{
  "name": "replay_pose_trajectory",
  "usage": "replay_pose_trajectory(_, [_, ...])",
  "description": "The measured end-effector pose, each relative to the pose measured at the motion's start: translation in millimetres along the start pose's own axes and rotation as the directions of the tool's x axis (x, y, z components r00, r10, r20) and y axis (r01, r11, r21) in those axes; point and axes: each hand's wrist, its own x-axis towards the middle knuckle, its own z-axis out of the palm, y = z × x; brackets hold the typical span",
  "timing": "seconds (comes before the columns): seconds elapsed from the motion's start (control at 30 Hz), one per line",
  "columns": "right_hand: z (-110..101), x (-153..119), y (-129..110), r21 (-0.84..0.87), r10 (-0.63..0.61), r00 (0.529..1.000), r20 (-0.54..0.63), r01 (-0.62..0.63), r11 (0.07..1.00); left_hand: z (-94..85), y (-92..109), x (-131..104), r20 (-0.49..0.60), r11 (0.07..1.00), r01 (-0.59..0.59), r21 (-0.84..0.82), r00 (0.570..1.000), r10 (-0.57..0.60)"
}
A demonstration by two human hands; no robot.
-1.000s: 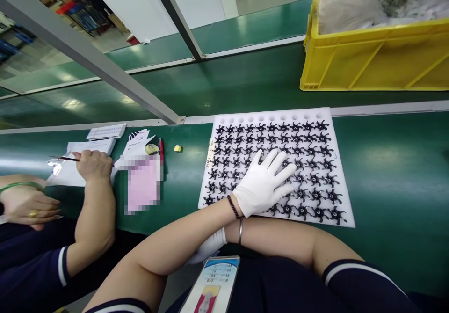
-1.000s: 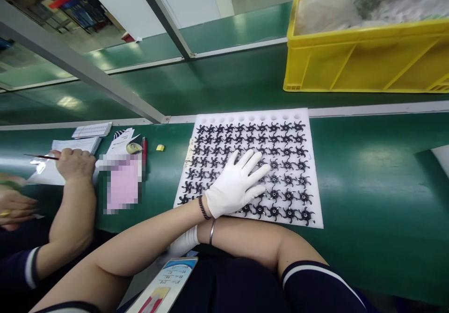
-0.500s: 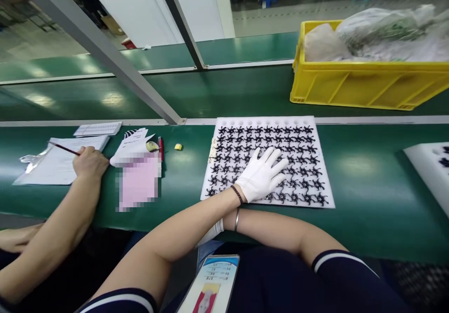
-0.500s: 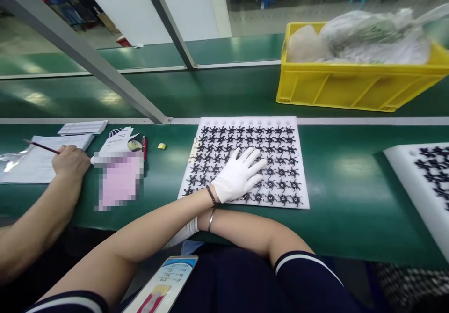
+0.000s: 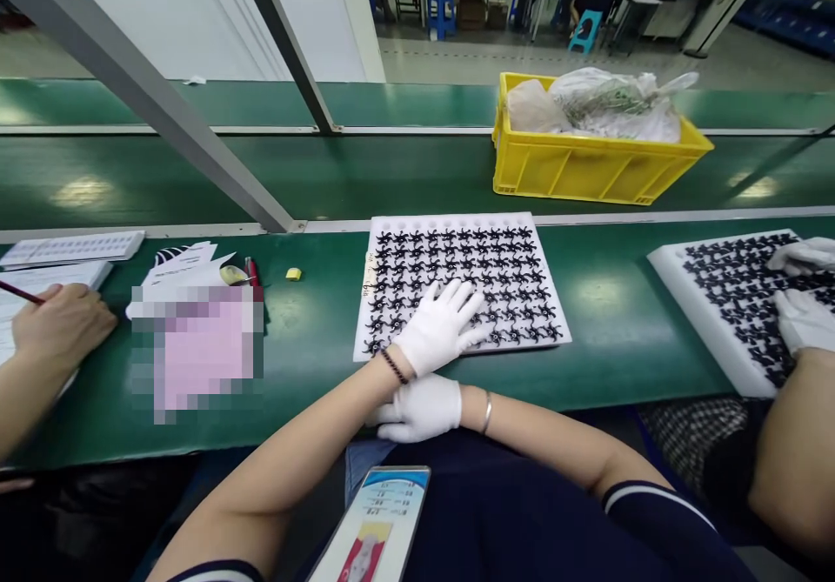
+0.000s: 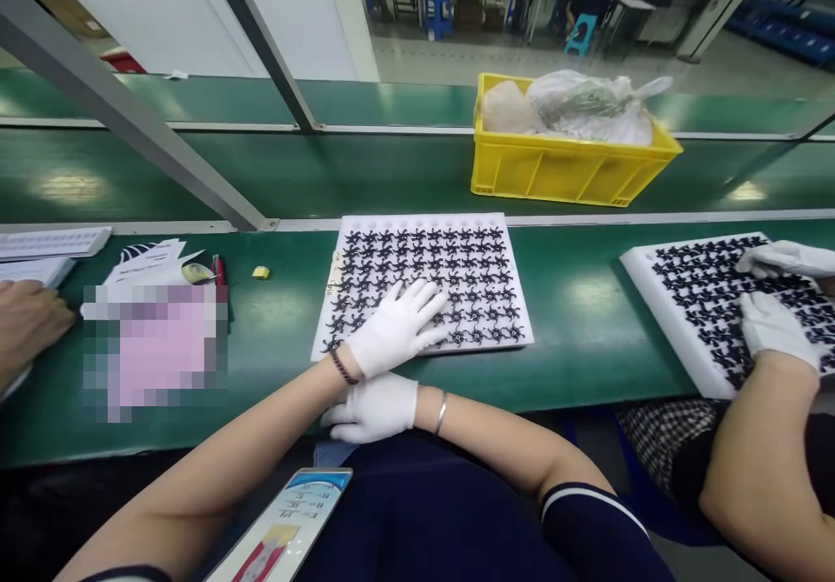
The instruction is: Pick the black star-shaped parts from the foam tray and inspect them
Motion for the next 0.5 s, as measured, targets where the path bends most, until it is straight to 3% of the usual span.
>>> replay_pose_trajectory(0.1, [-8.3,-35.6,5.3,0.015,0.129,0.988,-0.090,-0.128,0.992,-8.1,-8.7,-37.4,-0.073,0.991,0.134,-0.021,0.988,-0.135])
replay_pose_trajectory(0.17, [-13.4,-56.8,7.7,0.067,0.216,0.965,-0.148,-0.208,0.976,-3.3,-14.4,-67.8,-0.179,0.964,0.252,-0.078,0.948,-0.263])
replay_pose_trajectory(0.23, [-16.2,-69.3,9.5,0.145,0.278,0.935,-0.219,-0.251,0.957,8.9,-17.0,-96.0,-0.290,0.910,0.375,-0.178,0.864,-0.412])
replay_pose_trajectory(0.3, [-16.1,-71.9,10.2,0.226,0.318,0.903,-0.289,-0.258,0.939,23.5,-16.1,-115.8,-0.333,0.839,0.471,-0.274,0.772,-0.542])
replay_pose_trajectory(0.37, [-14.9,-66.9,9.3,0.267,0.327,0.893,-0.308,-0.249,0.931,34.3,-14.2,-124.6,-0.331,0.788,0.519,-0.332,0.718,-0.612])
replay_pose_trajectory(0.5, [-22.8,-51.7,2.3,0.187,0.234,0.953,-0.191,-0.199,0.962,31.0,-20.0,-120.1,-0.256,0.708,0.553,-0.439,0.678,-0.689])
